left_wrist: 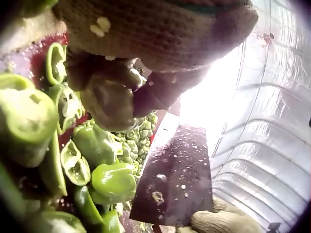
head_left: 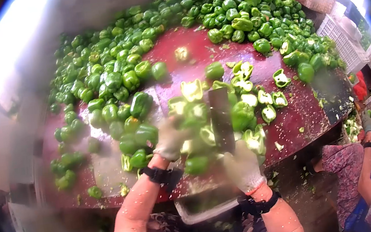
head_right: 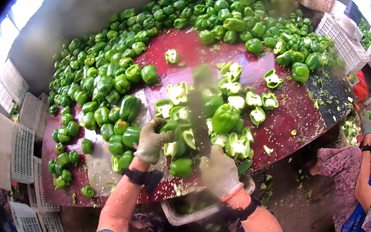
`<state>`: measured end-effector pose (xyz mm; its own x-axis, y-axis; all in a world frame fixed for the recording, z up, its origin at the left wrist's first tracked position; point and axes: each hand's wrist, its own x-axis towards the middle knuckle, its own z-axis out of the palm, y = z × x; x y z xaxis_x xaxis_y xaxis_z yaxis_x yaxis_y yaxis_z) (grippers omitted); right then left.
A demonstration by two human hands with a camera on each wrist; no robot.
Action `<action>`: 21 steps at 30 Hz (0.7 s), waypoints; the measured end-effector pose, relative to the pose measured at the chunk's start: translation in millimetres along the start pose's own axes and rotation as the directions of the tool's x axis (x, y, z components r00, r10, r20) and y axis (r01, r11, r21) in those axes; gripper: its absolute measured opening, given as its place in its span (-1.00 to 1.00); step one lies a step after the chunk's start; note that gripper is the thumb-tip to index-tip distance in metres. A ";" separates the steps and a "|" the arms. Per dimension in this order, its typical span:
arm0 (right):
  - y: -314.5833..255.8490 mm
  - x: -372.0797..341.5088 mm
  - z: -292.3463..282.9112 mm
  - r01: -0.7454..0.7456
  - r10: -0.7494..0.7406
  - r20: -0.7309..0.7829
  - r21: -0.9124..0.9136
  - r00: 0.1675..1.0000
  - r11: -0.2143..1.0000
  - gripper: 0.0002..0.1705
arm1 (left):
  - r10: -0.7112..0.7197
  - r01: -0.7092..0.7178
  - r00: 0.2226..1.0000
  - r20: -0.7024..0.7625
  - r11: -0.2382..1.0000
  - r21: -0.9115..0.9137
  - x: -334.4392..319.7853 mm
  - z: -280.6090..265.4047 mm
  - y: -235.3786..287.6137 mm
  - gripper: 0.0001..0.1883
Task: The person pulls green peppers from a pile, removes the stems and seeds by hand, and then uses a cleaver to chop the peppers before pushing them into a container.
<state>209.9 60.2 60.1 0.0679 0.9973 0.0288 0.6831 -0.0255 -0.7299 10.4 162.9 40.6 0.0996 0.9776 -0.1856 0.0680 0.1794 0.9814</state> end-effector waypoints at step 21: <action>-51.0 -50.8 70.2 0.091 0.074 0.472 -0.317 0.879 0.944 -0.71 | 0.002 0.148 0.940 -0.341 0.899 0.413 -72.4 -44.9 -105.0 -0.68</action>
<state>120.7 15.7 47.9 -0.2326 0.9071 -0.3509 0.8817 0.0444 -0.4697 -48.5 78.3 -46.9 -0.2450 0.9570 -0.1556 0.4854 0.2600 0.8347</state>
